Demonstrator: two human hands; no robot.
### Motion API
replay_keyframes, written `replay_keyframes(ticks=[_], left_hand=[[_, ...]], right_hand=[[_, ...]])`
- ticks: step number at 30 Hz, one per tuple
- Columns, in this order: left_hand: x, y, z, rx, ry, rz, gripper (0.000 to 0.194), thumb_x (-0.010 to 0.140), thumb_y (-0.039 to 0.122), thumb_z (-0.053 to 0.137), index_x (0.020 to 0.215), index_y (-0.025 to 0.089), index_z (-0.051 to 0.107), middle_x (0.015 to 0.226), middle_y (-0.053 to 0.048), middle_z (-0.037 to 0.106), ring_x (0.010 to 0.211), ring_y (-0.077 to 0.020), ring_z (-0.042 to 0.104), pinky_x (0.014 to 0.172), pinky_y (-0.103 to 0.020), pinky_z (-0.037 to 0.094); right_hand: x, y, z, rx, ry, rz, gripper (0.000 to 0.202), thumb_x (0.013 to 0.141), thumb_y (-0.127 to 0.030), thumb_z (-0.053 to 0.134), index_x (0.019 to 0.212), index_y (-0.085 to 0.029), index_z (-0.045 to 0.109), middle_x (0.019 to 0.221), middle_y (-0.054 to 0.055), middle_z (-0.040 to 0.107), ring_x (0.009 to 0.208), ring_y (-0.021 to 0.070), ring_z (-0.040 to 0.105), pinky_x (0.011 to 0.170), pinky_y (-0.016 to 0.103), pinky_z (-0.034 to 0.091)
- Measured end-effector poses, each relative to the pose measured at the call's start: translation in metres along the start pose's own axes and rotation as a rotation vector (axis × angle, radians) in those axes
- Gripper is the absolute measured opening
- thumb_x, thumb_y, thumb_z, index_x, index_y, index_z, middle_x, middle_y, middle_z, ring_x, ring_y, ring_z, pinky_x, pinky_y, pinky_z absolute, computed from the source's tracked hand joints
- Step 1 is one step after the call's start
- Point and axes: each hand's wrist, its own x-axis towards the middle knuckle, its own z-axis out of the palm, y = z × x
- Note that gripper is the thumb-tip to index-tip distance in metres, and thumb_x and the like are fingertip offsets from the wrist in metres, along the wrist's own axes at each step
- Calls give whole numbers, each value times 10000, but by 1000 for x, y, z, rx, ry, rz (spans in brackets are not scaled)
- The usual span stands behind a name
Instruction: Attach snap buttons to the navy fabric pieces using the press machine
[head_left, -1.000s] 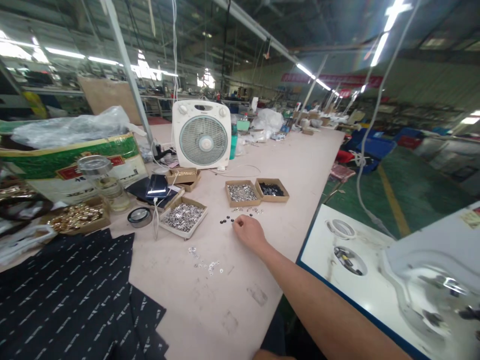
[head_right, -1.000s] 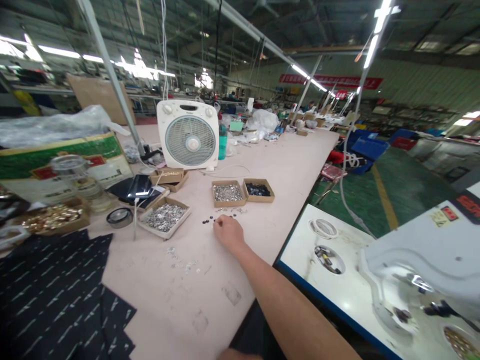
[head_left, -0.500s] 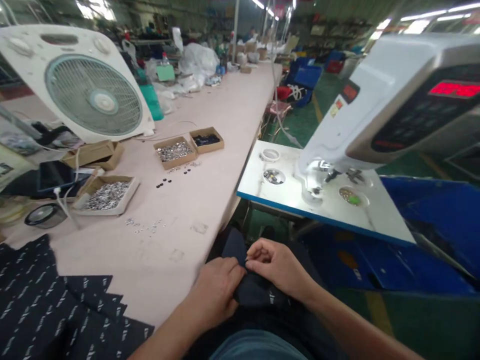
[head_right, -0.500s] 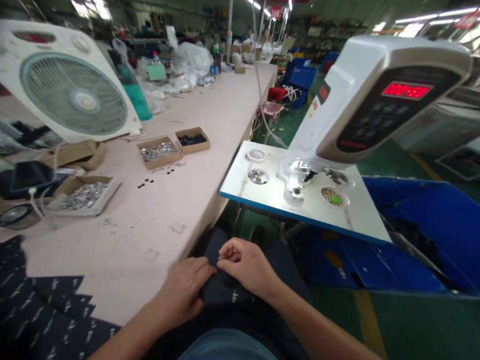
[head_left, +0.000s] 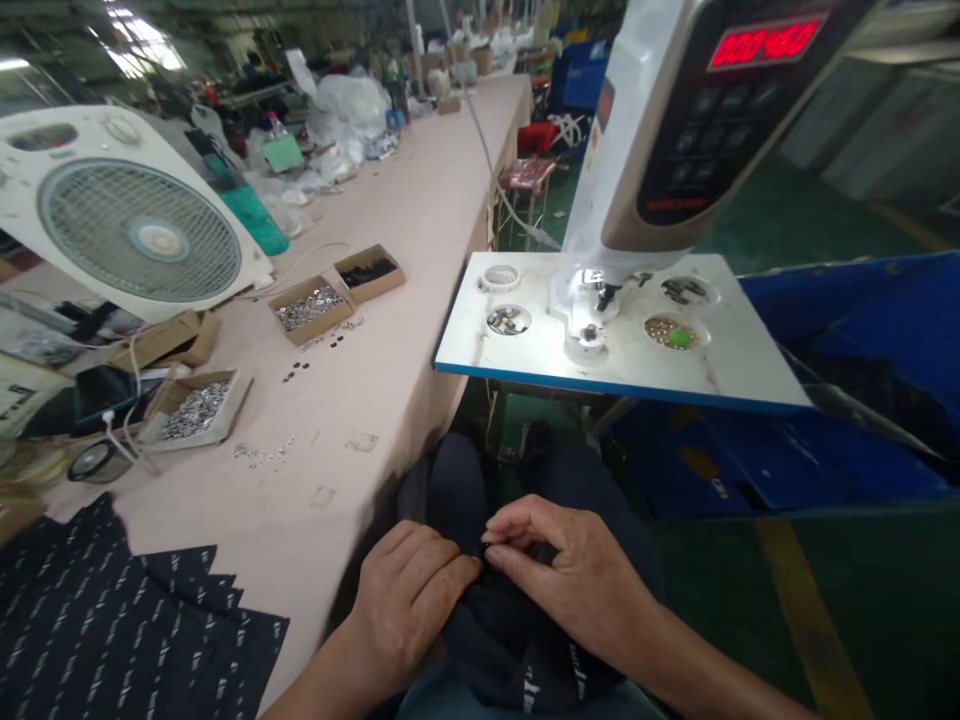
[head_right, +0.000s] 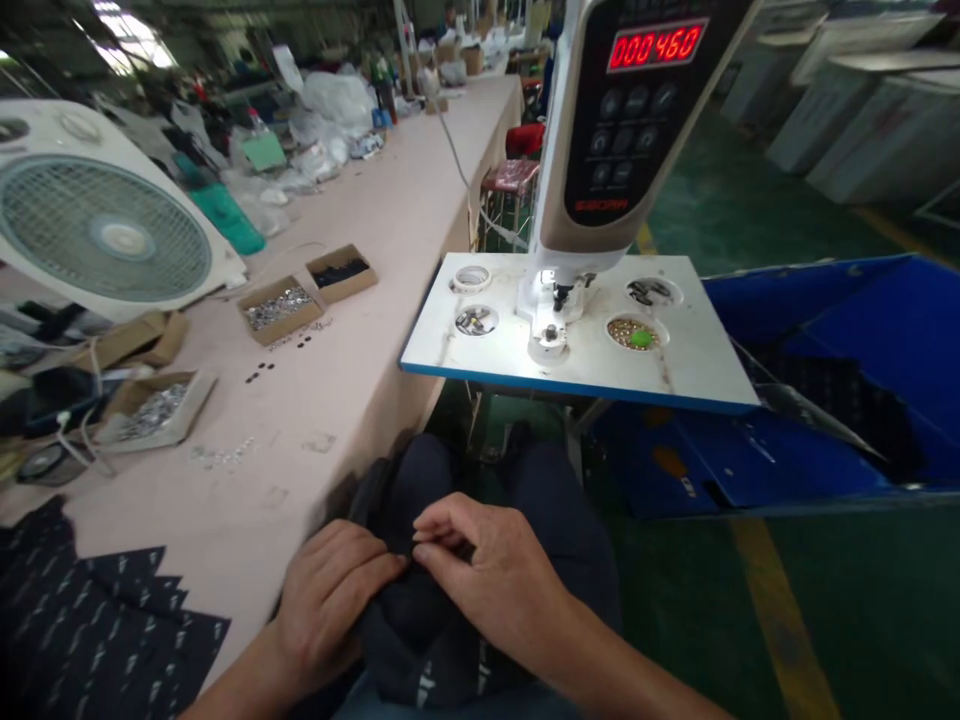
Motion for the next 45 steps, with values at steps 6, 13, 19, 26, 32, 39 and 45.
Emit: replay_keyframes(ticks=[6,13,19,26,32,39,45], left_hand=[[3,6,-1,-27,-2,-12,189,884,95,493,1033,109,609,901,-114,658,819,-203,578,717,-359,444],[7,10,-1,-28,-1,0,185,911,123,471,1038,96,604,890,-124,649,810,-209,572,693,-357,436],[7,12,0,-25,-20,-37,183,919,133,457,1033,116,599,884,-117,652,788,-207,573,671,-353,421],[5,13,1,-26,-23,-72,164,920,144,480,1029,127,603,897,-110,662,778,-199,576,659,-343,409],[6,14,2,-88,-48,-186,112,886,133,536,971,162,602,850,-73,657,743,-182,568,647,-322,400],[11,14,4,-142,-86,-294,90,822,122,547,892,173,571,769,-38,606,696,-166,546,607,-285,368],[16,14,7,-216,-128,-451,159,776,110,542,680,186,439,639,16,476,578,-116,454,534,-244,262]], right_hand=[[-8,4,-1,2,13,-83,203,817,-103,669,987,-208,700,896,-14,759,787,119,716,749,199,557],[-15,13,-1,-87,16,-188,224,865,-137,642,1072,-218,679,957,-10,759,849,122,720,785,197,550],[-16,17,-2,-237,-33,-301,240,909,-154,603,1131,-227,658,1008,4,757,875,136,713,806,225,529],[-16,15,-2,-376,-69,-400,198,943,-174,558,1105,-219,661,994,13,762,836,152,709,790,254,503],[-18,6,-11,-447,-144,-377,280,944,-159,491,1170,-227,642,992,11,755,843,167,701,819,297,477],[-21,-10,-23,-419,-270,-281,719,729,-601,726,1317,-222,561,1165,85,712,1035,294,660,966,414,421],[-21,0,-14,-431,-310,-280,761,725,-439,778,1398,-234,489,1216,91,687,1090,300,633,1011,436,393]])
